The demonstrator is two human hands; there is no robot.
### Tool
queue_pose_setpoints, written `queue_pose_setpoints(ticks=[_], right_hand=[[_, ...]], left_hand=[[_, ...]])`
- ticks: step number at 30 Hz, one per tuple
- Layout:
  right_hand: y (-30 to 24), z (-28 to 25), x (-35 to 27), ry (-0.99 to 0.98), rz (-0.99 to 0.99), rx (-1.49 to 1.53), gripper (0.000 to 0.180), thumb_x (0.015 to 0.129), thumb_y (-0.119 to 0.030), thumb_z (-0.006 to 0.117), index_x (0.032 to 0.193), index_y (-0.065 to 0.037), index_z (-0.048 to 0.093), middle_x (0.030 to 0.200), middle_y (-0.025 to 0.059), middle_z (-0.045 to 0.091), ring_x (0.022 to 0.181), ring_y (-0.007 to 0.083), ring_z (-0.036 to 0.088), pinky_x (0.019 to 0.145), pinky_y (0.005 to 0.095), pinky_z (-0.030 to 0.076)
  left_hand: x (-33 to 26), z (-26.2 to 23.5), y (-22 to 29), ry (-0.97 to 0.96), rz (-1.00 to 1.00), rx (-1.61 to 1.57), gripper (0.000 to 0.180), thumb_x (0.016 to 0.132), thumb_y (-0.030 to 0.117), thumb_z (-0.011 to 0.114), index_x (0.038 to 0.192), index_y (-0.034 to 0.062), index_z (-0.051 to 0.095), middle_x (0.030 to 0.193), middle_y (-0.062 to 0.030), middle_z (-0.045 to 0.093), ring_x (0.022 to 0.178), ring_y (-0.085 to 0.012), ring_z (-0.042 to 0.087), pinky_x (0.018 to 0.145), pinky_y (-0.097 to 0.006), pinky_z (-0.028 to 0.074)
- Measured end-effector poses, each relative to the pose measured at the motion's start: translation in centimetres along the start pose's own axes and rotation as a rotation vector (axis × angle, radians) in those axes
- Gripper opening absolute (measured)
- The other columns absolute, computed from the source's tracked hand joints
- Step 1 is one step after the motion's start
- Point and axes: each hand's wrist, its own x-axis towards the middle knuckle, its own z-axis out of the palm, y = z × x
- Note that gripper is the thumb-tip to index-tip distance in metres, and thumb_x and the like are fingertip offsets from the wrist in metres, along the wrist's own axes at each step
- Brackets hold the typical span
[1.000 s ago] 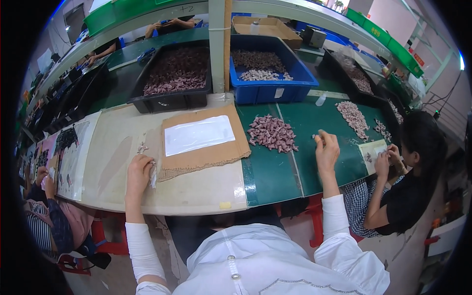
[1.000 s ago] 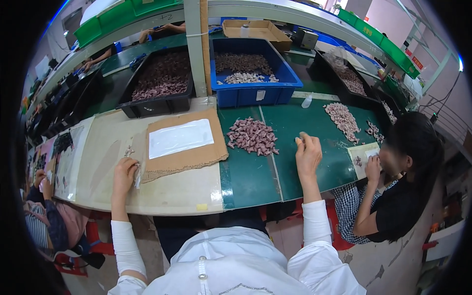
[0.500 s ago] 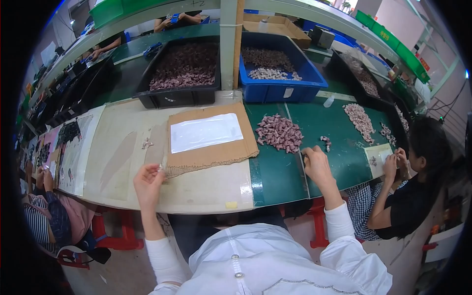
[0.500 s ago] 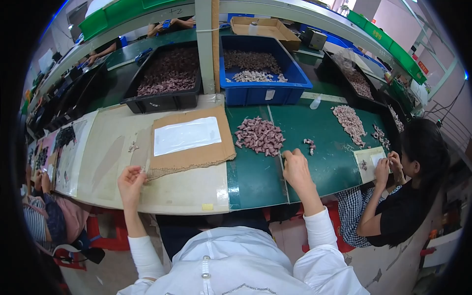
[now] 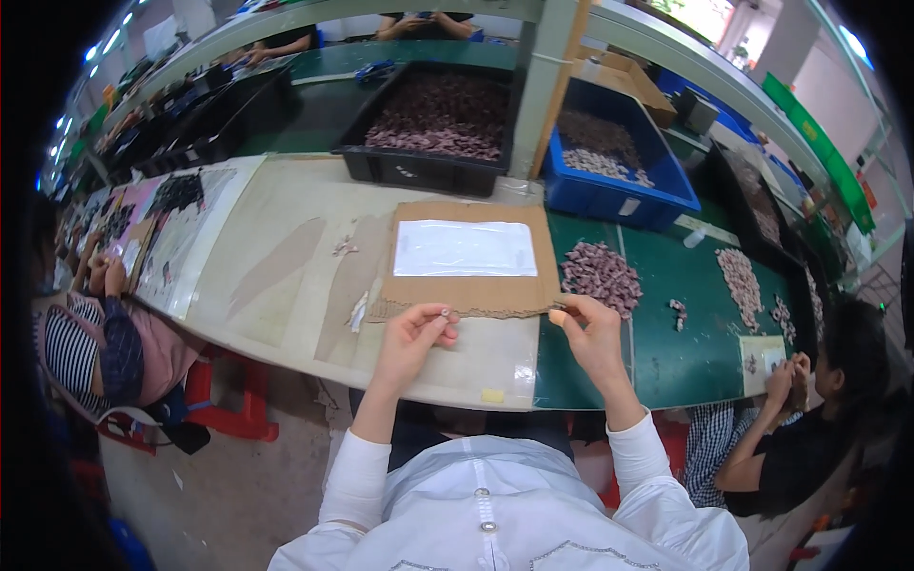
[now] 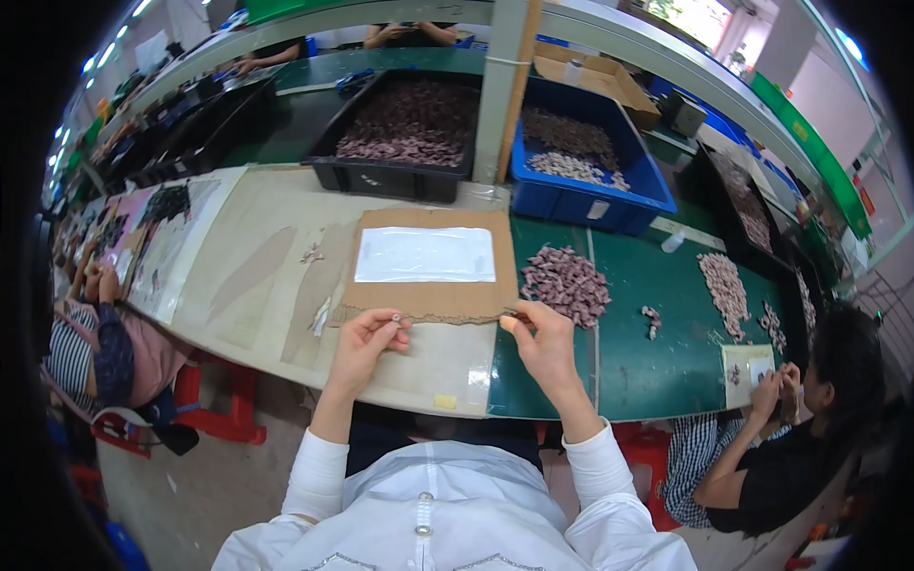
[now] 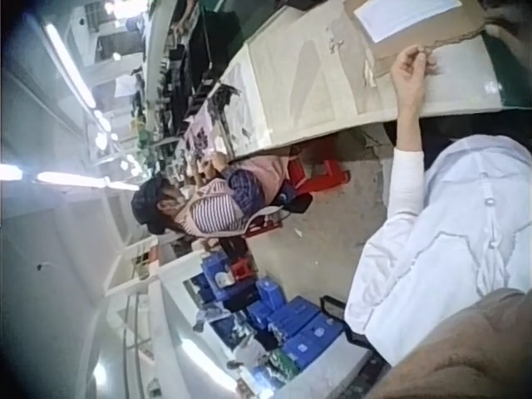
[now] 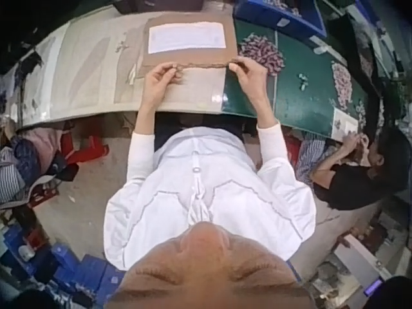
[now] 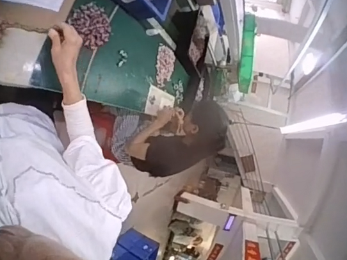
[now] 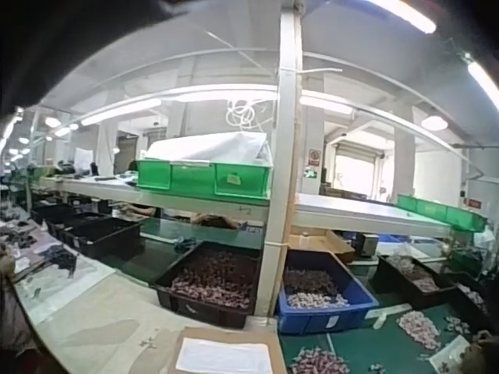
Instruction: Assembling small plastic components by hand at a factory workbench.
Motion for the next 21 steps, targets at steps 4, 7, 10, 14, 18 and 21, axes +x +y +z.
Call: queue_pose_setpoints(ticks=[4, 7, 10, 14, 18, 21], right_hand=[[-1.4, 2.6, 2.2, -0.089, -0.114, -0.03, 0.015, 0.076, -0.004, 0.066, 0.089, 0.002, 0.065, 0.072, 0.01, 0.066, 0.062, 0.011, 0.061, 0.057, 0.0237, 0.047], [-1.7, 3.9, 3.1, -0.125, -0.124, -0.005, 0.013, 0.077, -0.003, 0.065, 0.089, 0.003, 0.063, 0.07, 0.0091, 0.065, 0.062, 0.0114, 0.062, 0.056, 0.0241, 0.047], [-1.6, 4.9, 3.5, -0.127, -0.2, 0.001, 0.017, 0.079, -0.007, 0.065, 0.092, 0.002, 0.058, 0.065, 0.016, 0.06, 0.056, 0.0247, 0.062, 0.051, 0.0327, 0.046], [-2.0, 5.7, 4.8, -0.16, -0.098, 0.017, 0.015, 0.082, -0.006, 0.061, 0.094, 0.001, 0.057, 0.069, 0.0173, 0.061, 0.061, 0.0278, 0.063, 0.053, 0.0343, 0.047], [-2.0, 7.0, 6.7, -0.065, -0.315, -0.124, 0.012, 0.083, -0.007, 0.06, 0.092, 0.0, 0.059, 0.073, 0.0174, 0.063, 0.064, 0.0317, 0.063, 0.056, 0.0353, 0.048], [-1.3, 8.2, 8.2, -0.07, -0.378, -0.205, 0.011, 0.081, -0.007, 0.061, 0.091, -0.001, 0.061, 0.077, 0.0163, 0.063, 0.067, 0.0323, 0.062, 0.059, 0.0362, 0.048]], left_hand=[[-0.3, -0.2, -0.1, -0.026, 0.021, -0.011, 0.018, 0.091, 0.003, 0.051, 0.107, -0.0023, 0.057, 0.097, -0.0114, 0.063, 0.078, -0.0118, 0.06, 0.071, -0.024, 0.052], [-0.5, -0.3, 0.0, -0.016, 0.022, -0.016, 0.019, 0.09, 0.003, 0.051, 0.107, -0.0028, 0.058, 0.095, -0.0116, 0.064, 0.077, -0.0116, 0.06, 0.07, -0.024, 0.051], [-0.5, -0.3, -0.1, -0.006, 0.017, -0.005, 0.019, 0.09, 0.003, 0.051, 0.107, -0.0038, 0.058, 0.093, -0.012, 0.064, 0.075, -0.0114, 0.06, 0.069, -0.024, 0.051], [-0.3, -0.3, -0.4, 0.01, 0.005, 0.01, 0.02, 0.09, 0.003, 0.051, 0.107, -0.0055, 0.058, 0.092, -0.0125, 0.064, 0.073, -0.0113, 0.06, 0.067, -0.023, 0.051], [-0.3, -0.2, -0.3, 0.02, 0.003, 0.018, 0.02, 0.091, 0.003, 0.05, 0.107, -0.0058, 0.058, 0.091, -0.0124, 0.064, 0.072, -0.0115, 0.06, 0.066, -0.023, 0.051], [-0.3, -0.3, -0.6, 0.016, 0.011, 0.01, 0.021, 0.091, 0.005, 0.052, 0.108, -0.0065, 0.057, 0.09, -0.0114, 0.064, 0.072, -0.0108, 0.06, 0.065, -0.022, 0.051]])
